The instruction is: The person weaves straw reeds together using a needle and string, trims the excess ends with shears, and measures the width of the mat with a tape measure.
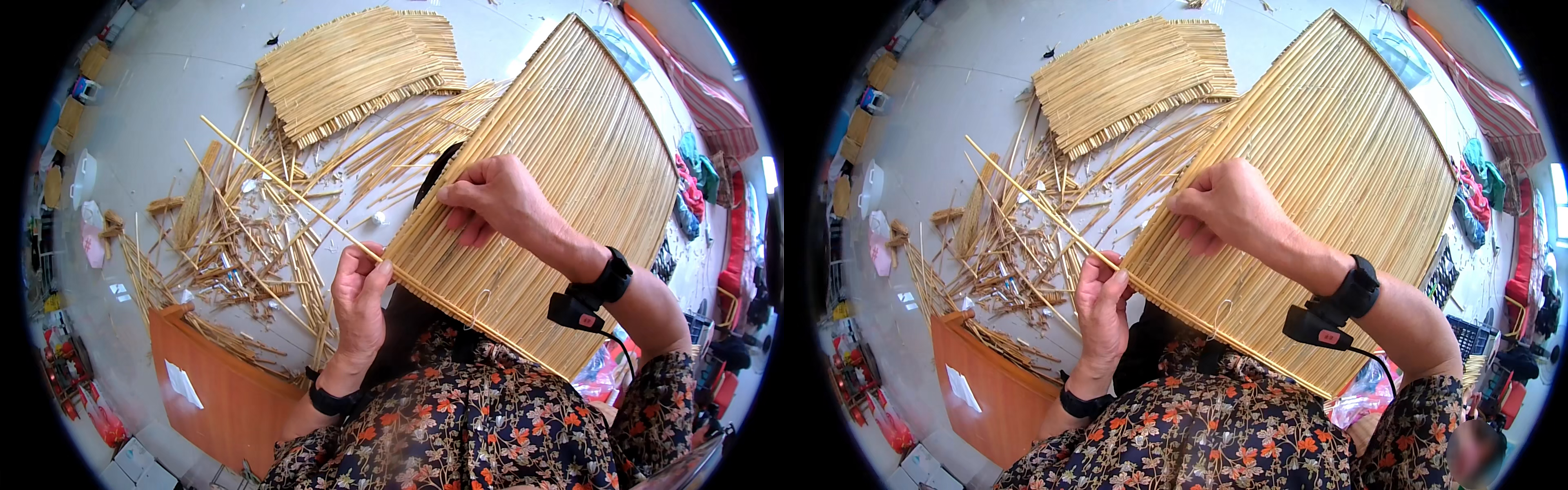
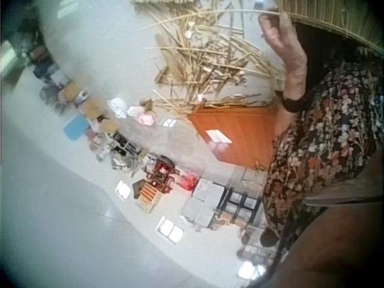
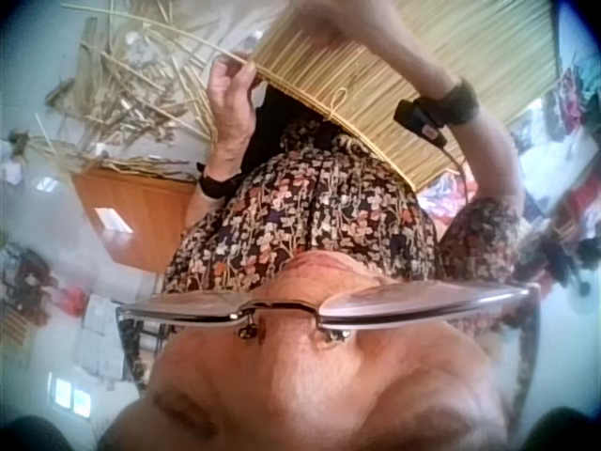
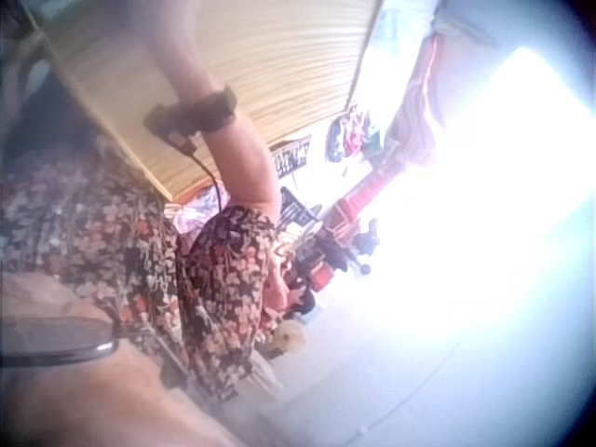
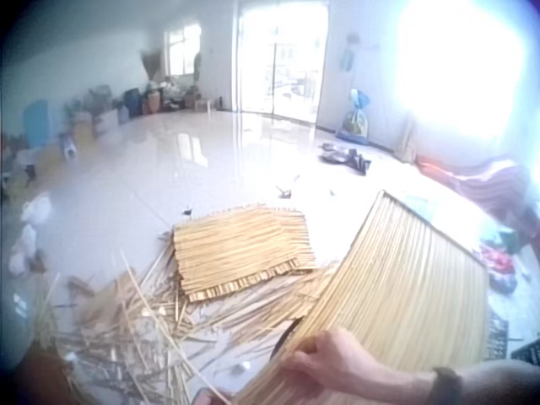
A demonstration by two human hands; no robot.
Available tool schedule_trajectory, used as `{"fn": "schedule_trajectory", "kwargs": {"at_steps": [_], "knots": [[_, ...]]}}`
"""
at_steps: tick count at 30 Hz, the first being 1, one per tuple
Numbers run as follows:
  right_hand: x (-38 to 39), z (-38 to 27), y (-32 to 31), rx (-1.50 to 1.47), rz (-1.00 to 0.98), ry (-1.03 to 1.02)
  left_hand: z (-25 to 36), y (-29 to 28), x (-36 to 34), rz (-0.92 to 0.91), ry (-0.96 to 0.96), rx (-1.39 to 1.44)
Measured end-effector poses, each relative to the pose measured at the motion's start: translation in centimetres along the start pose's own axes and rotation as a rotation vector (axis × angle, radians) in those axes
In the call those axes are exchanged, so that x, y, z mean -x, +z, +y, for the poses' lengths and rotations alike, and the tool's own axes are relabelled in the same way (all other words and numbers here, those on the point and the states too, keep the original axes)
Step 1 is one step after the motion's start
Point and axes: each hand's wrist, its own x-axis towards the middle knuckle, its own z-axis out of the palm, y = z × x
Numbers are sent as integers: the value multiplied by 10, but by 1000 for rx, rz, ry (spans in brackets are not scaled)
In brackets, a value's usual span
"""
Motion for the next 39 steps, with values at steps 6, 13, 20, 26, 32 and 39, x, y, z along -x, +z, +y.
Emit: {"fn": "schedule_trajectory", "kwargs": {"at_steps": [6,13,20,26,32,39], "knots": [[-5,-8,-7,124,-23,32,0,2,2,16,5,10],[-6,-10,-6,112,-11,56,4,7,-1,54,13,-10],[1,-4,-4,71,-6,8,6,10,-4,42,54,-39],[11,-17,-10,279,105,-169,9,10,-3,26,77,-33],[-25,-27,15,435,10,-783,9,7,-4,18,31,-73],[-81,-53,71,277,-338,-721,24,3,-6,-55,-16,-181]]}}
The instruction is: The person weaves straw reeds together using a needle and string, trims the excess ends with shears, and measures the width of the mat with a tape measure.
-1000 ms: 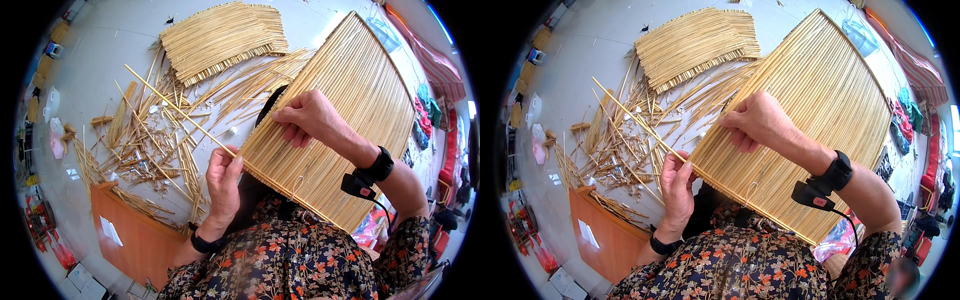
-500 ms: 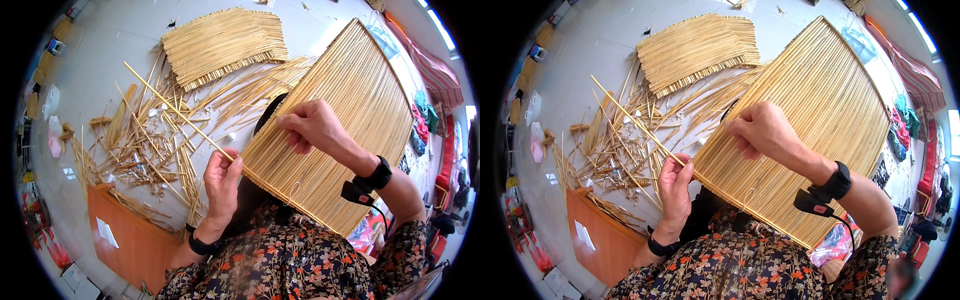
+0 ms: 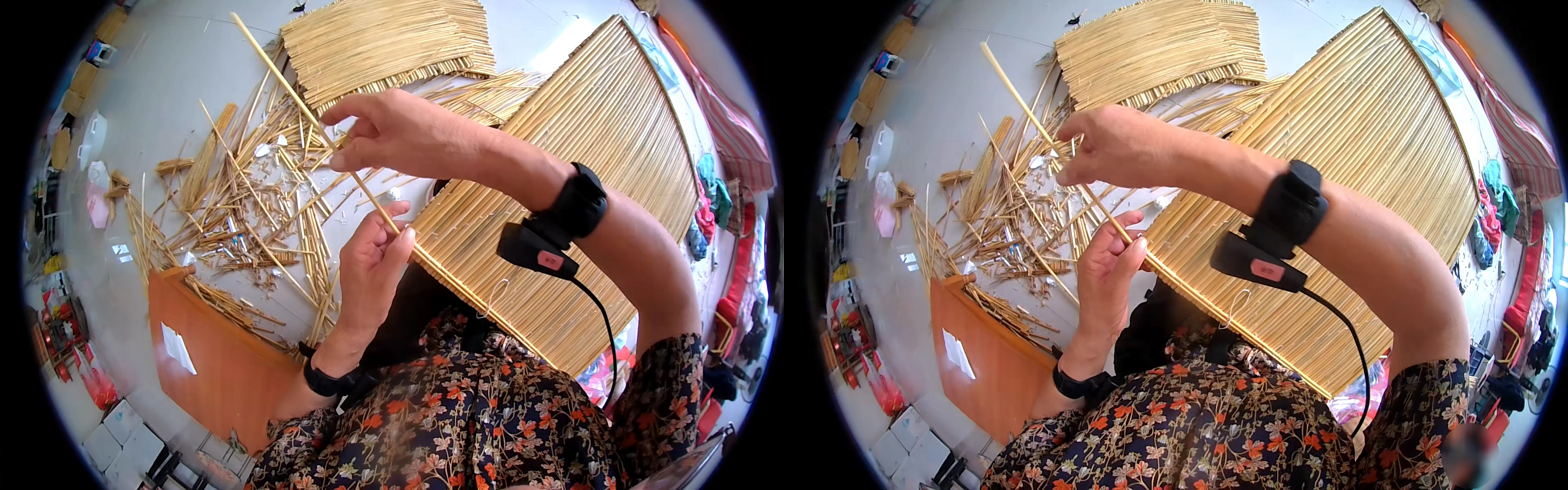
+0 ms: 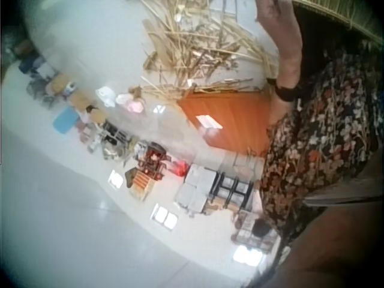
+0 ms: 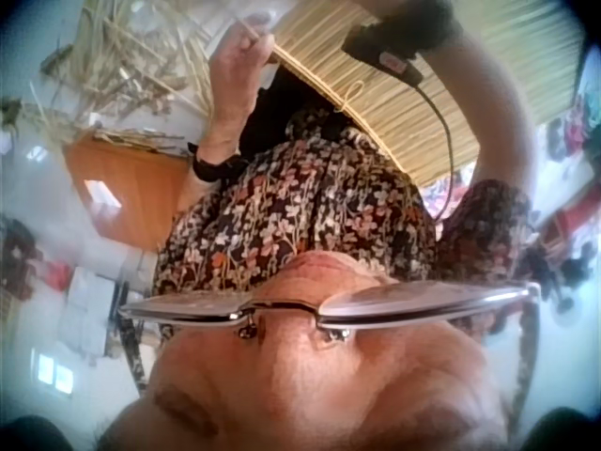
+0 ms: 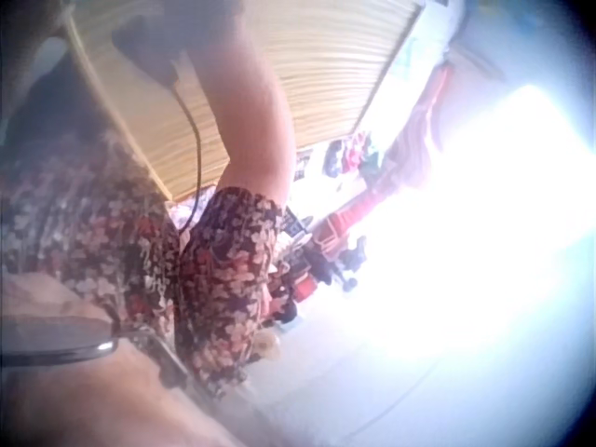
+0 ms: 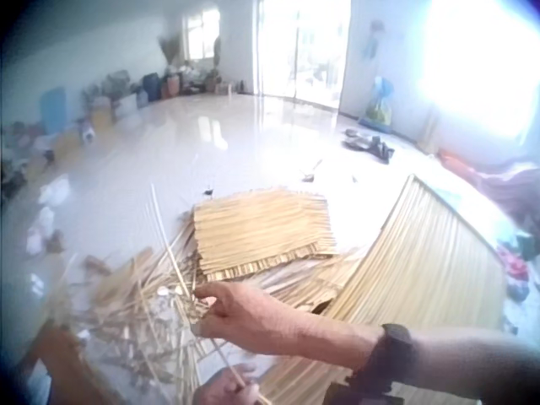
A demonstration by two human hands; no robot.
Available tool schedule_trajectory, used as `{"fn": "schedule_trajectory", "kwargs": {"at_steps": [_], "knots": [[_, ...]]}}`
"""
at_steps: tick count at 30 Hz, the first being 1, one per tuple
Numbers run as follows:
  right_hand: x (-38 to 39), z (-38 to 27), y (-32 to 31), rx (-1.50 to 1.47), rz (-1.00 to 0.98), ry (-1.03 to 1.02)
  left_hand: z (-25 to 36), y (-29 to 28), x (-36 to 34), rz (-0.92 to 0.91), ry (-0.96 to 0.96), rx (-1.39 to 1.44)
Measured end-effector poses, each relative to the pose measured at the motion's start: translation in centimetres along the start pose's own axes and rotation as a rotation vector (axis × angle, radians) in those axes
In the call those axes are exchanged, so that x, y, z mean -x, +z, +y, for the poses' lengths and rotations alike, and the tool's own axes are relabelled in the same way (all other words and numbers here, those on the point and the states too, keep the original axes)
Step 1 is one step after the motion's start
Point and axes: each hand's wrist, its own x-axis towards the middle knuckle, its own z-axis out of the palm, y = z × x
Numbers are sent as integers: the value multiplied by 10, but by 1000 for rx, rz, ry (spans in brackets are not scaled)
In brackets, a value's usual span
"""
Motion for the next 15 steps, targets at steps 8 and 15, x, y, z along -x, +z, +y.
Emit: {"fn": "schedule_trajectory", "kwargs": {"at_steps": [8,15], "knots": [[22,-2,-12,-258,42,99,-14,-2,7,42,78,106],[66,-18,-22,-60,270,284,-14,5,13,81,222,-100]]}}
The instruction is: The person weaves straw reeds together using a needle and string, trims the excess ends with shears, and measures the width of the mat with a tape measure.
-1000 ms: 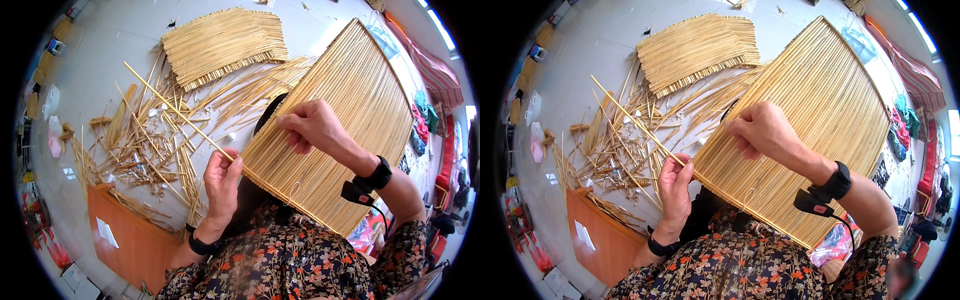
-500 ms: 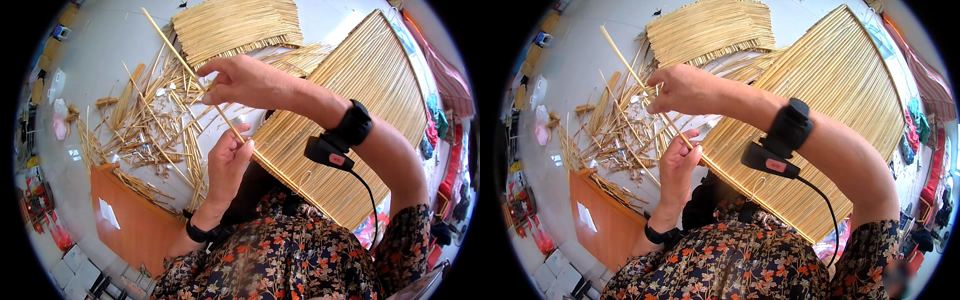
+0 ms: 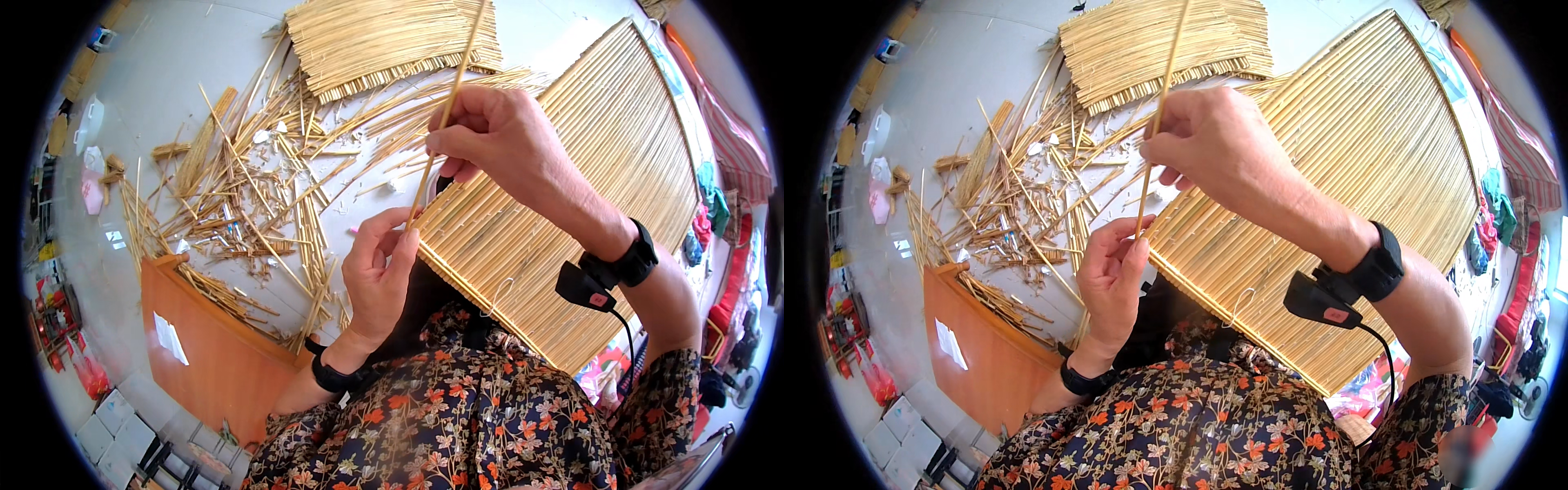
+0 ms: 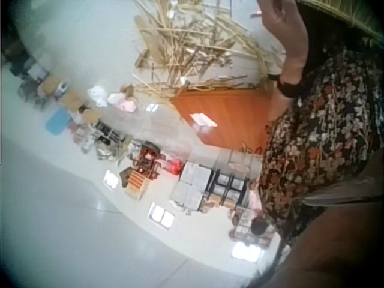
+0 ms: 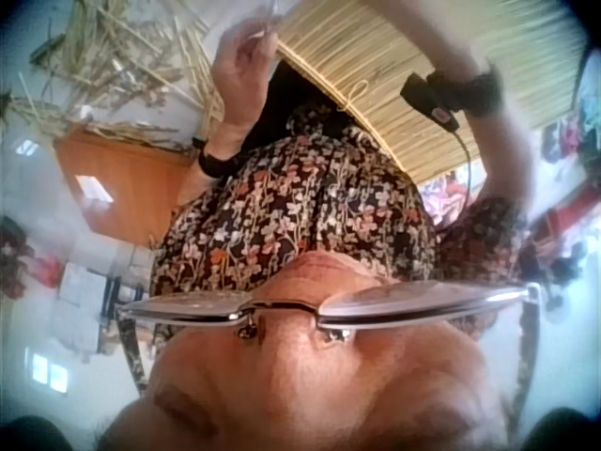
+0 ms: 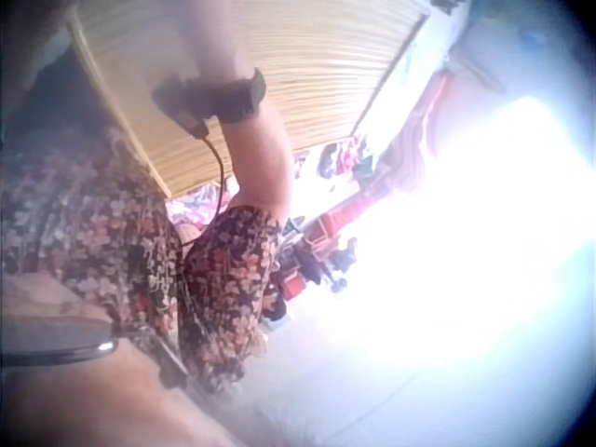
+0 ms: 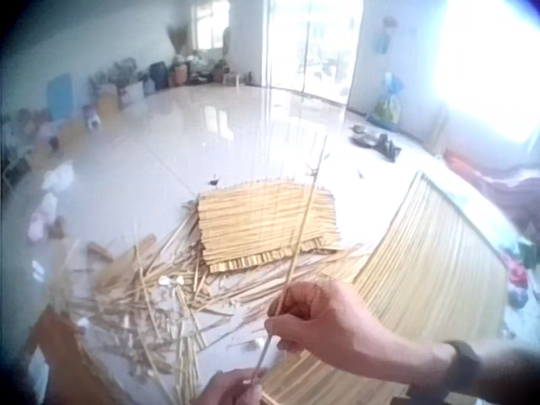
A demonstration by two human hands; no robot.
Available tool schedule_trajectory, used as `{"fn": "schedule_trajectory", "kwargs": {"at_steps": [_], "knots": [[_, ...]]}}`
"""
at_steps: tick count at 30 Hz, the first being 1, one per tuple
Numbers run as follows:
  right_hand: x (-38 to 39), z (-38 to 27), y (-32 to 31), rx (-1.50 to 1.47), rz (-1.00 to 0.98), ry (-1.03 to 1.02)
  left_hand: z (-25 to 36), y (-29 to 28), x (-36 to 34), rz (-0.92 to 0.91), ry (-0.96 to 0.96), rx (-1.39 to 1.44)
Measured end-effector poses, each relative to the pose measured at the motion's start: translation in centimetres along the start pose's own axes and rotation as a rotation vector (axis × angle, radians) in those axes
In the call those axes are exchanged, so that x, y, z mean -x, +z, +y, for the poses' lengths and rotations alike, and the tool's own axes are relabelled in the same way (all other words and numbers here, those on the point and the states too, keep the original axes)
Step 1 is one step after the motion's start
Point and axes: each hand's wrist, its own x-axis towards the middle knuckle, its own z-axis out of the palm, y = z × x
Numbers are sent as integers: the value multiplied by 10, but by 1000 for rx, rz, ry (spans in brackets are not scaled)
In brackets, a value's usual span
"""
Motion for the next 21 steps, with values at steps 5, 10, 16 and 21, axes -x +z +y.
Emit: {"fn": "schedule_trajectory", "kwargs": {"at_steps": [5,10,16,21], "knots": [[16,-8,-10,79,53,200,-9,-6,2,9,83,-158],[30,6,-19,15,84,353,-7,-9,-8,-38,246,-339],[40,38,-36,507,285,-214,-10,-3,-6,41,224,-275],[31,54,-45,957,305,-661,-12,-4,-4,41,185,-230]]}}
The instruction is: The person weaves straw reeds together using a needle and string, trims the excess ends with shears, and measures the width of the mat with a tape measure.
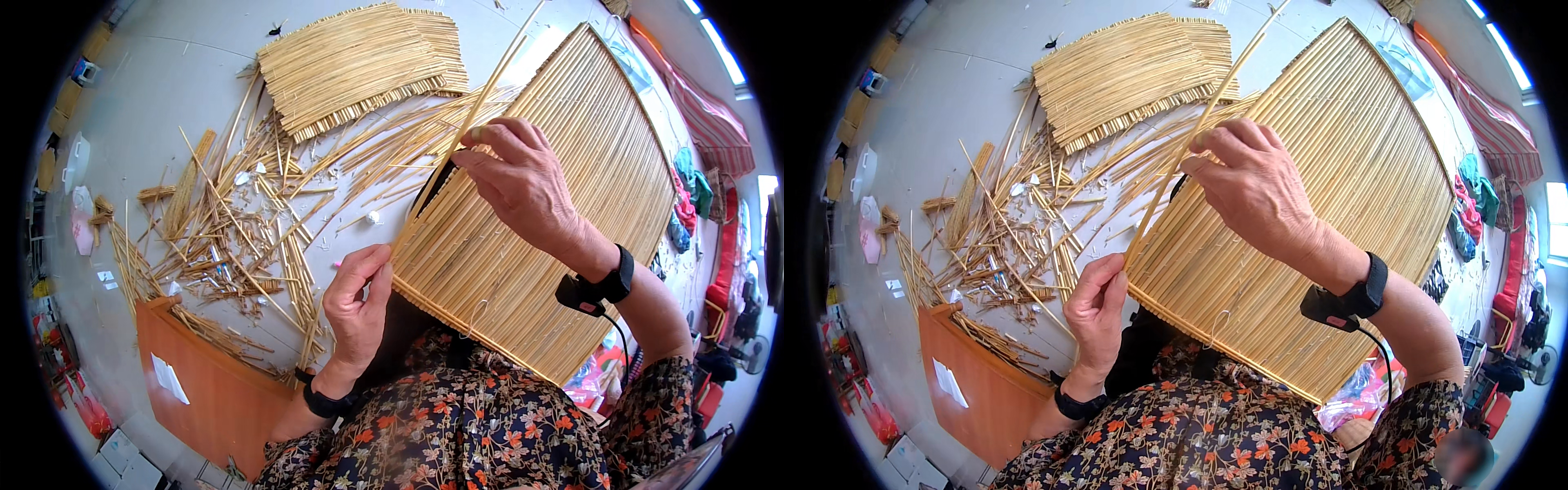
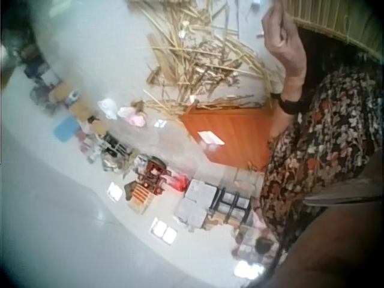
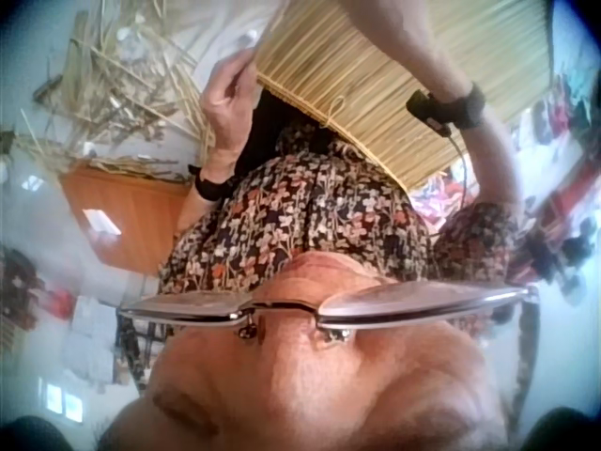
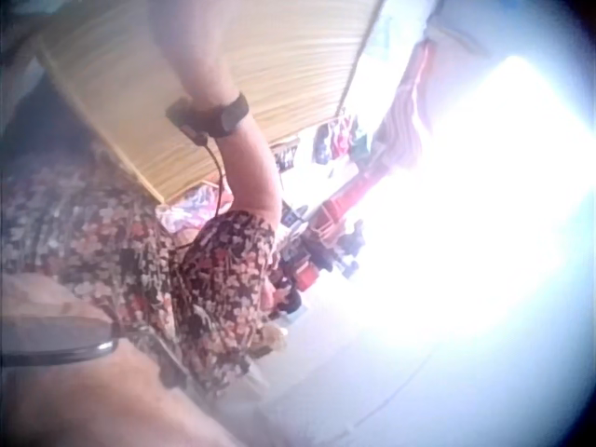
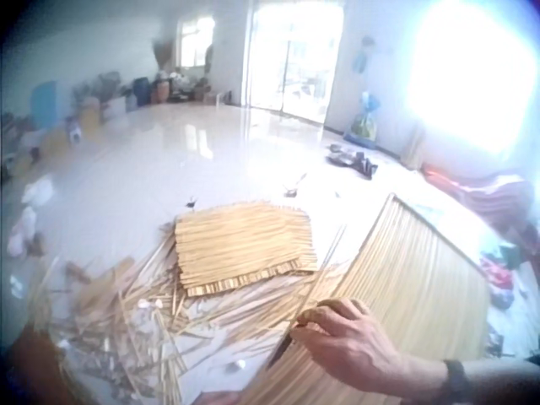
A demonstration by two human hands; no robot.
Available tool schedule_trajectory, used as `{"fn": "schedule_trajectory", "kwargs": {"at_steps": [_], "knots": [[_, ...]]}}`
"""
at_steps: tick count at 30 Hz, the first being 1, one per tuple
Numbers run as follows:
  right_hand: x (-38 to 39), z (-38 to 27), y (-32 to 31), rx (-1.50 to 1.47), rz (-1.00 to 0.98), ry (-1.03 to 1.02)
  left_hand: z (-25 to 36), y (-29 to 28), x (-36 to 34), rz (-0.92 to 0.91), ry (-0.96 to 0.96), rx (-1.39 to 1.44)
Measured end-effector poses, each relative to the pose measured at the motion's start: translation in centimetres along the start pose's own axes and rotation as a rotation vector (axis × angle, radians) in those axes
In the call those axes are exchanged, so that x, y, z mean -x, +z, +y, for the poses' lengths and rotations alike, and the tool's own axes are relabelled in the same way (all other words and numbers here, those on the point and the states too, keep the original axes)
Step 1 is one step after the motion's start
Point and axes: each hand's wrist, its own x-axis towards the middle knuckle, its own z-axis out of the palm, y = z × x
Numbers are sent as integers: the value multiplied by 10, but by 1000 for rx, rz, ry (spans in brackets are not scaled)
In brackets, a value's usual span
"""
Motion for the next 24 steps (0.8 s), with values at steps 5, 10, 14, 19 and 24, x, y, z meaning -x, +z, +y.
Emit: {"fn": "schedule_trajectory", "kwargs": {"at_steps": [5,10,14,19,24], "knots": [[-6,3,-1,-60,-13,-69,-2,-4,2,-60,-31,52],[-13,-4,-4,-36,59,99,-4,-4,4,-49,-68,112],[-24,-14,-13,-674,-50,668,-6,-2,3,-22,-26,131],[-36,-8,-9,-1286,97,950,-9,-3,2,-39,-23,158],[-26,-1,-14,-1332,36,895,-7,-3,2,-31,-10,144]]}}
